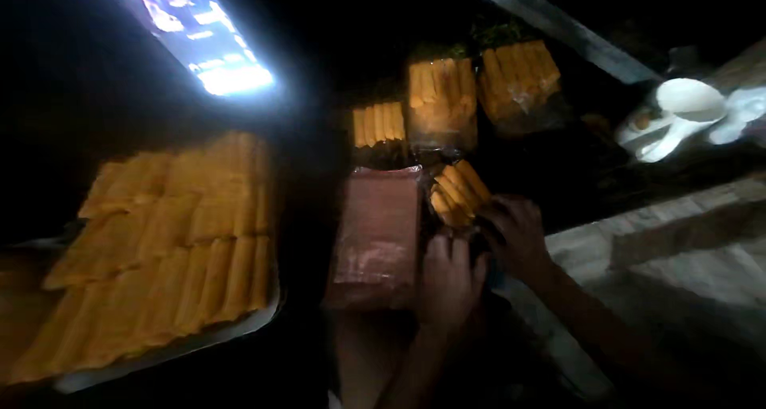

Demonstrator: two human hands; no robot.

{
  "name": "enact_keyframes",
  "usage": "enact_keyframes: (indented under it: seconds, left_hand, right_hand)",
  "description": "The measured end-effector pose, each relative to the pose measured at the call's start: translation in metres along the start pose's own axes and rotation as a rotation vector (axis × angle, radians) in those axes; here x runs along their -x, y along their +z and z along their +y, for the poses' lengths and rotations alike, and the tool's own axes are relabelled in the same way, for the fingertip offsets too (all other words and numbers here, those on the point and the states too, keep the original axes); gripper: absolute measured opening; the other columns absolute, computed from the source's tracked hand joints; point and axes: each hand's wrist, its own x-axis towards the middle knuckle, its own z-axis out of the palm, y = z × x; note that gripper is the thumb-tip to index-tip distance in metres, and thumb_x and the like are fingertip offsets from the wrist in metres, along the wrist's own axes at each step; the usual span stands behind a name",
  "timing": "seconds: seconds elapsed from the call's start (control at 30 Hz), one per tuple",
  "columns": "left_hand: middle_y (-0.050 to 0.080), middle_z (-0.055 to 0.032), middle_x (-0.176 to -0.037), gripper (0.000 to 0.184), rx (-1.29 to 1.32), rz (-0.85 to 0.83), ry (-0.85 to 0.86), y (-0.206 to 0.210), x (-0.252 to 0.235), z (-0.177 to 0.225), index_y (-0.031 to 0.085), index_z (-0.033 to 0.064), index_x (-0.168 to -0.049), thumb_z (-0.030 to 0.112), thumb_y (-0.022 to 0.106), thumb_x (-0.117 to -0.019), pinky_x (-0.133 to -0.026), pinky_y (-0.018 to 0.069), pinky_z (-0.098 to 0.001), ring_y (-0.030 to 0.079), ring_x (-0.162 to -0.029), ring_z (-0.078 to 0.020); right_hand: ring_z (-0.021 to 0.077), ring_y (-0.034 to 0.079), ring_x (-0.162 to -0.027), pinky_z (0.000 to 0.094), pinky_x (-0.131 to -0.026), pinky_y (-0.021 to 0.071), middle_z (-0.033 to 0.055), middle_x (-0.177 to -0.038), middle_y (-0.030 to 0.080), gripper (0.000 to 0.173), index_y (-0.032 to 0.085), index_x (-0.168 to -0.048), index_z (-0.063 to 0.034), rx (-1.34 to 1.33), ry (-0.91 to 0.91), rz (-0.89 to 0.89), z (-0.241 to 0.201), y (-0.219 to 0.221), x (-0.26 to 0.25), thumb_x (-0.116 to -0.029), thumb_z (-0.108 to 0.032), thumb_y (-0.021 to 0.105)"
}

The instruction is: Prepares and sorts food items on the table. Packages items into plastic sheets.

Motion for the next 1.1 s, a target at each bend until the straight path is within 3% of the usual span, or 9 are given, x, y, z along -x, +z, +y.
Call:
enact_keyframes:
  seconds: [0.07,0.2,0.33,0.4,0.5,0.6,0.83,1.0,1.1]
  left_hand:
    - [0.068,-0.0243,-0.110,0.031,-0.062,-0.004,0.027,0.004,-0.006,-0.004,0.074,0.0016,-0.111,0.026,0.070,-0.0920,-0.081,0.0598,-0.0472,0.070,-0.097,-0.0382]
    - [0.072,-0.0220,-0.104,0.025,-0.068,-0.021,0.010,-0.003,-0.002,-0.011,0.074,-0.0035,-0.104,0.016,0.059,-0.0983,-0.086,0.0593,-0.0452,0.072,-0.097,-0.0357]
    - [0.072,-0.0225,-0.103,0.025,-0.027,-0.007,-0.032,-0.007,0.005,-0.011,0.073,-0.0059,-0.105,0.015,0.061,-0.0977,-0.084,0.0603,-0.0441,0.073,-0.094,-0.0348]
    - [0.072,-0.0214,-0.100,0.023,-0.024,-0.013,-0.042,-0.007,0.007,-0.014,0.072,-0.0057,-0.105,0.014,0.062,-0.0969,-0.081,0.0606,-0.0434,0.073,-0.091,-0.0335]
    - [0.072,-0.0209,-0.100,0.022,-0.073,-0.084,-0.119,-0.015,0.009,-0.015,0.070,-0.0061,-0.109,0.011,0.063,-0.0963,-0.077,0.0616,-0.0446,0.074,-0.087,-0.0325]
    - [0.072,-0.0221,-0.101,0.026,-0.056,-0.132,-0.186,-0.022,0.008,-0.013,0.068,-0.0071,-0.115,0.010,0.065,-0.0954,-0.077,0.0609,-0.0472,0.073,-0.087,-0.0341]
    - [0.072,-0.0218,-0.104,0.023,-0.015,-0.129,-0.164,-0.022,0.012,-0.012,0.069,-0.0061,-0.112,0.008,0.064,-0.0948,-0.082,0.0605,-0.0466,0.073,-0.093,-0.0336]
    - [0.072,-0.0203,-0.101,0.019,0.005,-0.121,-0.091,-0.030,0.012,-0.006,0.070,-0.0055,-0.108,0.004,0.064,-0.0929,-0.081,0.0606,-0.0424,0.073,-0.090,-0.0316]
    - [0.072,-0.0206,-0.100,0.018,0.003,-0.106,-0.087,-0.027,0.011,-0.007,0.071,-0.0050,-0.106,0.006,0.064,-0.0930,-0.082,0.0603,-0.0435,0.073,-0.091,-0.0322]
  right_hand:
    - [0.0339,0.065,-0.113,0.0535,-0.100,0.0487,0.0108,-0.115,0.073,0.018,0.077,-0.102,-0.0112,-0.012,-0.038,-0.001,0.000,0.000,-0.003,-0.0985,-0.018,0.061]
    - [0.0323,0.067,-0.111,0.0467,-0.099,0.0513,0.0116,-0.108,0.075,0.019,0.073,-0.095,-0.0079,-0.065,-0.072,-0.012,-0.009,-0.008,0.000,-0.0985,-0.018,0.057]
    - [0.0361,0.061,-0.125,0.0559,-0.105,0.0476,0.0136,-0.130,0.068,0.033,0.073,-0.118,-0.0088,-0.139,-0.082,-0.181,-0.014,-0.003,-0.004,-0.0924,-0.029,0.068]
    - [0.0369,0.060,-0.127,0.0579,-0.106,0.0465,0.0134,-0.135,0.066,0.035,0.072,-0.124,-0.0100,-0.121,-0.091,-0.253,-0.016,-0.002,-0.011,-0.0947,-0.028,0.066]
    - [0.0356,0.064,-0.121,0.0574,-0.102,0.0490,0.0129,-0.128,0.069,0.022,0.075,-0.114,-0.0108,-0.080,-0.105,-0.254,-0.014,0.004,-0.015,-0.0973,-0.020,0.062]
    - [0.0366,0.065,-0.118,0.0575,-0.098,0.0511,0.0137,-0.125,0.071,0.023,0.075,-0.110,-0.0079,-0.060,-0.081,-0.199,-0.014,0.004,-0.014,-0.0922,-0.015,0.062]
    - [0.0394,0.060,-0.126,0.0637,-0.103,0.0451,0.0158,-0.134,0.066,0.055,0.072,-0.124,-0.0098,-0.088,-0.016,-0.276,-0.021,-0.001,-0.014,-0.0844,-0.047,0.076]
    - [0.0376,0.063,-0.122,0.0602,-0.101,0.0484,0.0138,-0.127,0.069,0.037,0.072,-0.120,-0.0082,-0.066,0.008,-0.185,-0.026,0.007,-0.010,-0.0900,-0.030,0.071]
    - [0.0392,0.062,-0.122,0.0626,-0.100,0.0475,0.0141,-0.127,0.069,0.035,0.073,-0.119,-0.0093,-0.059,0.009,-0.197,-0.028,0.007,-0.012,-0.0902,-0.030,0.070]
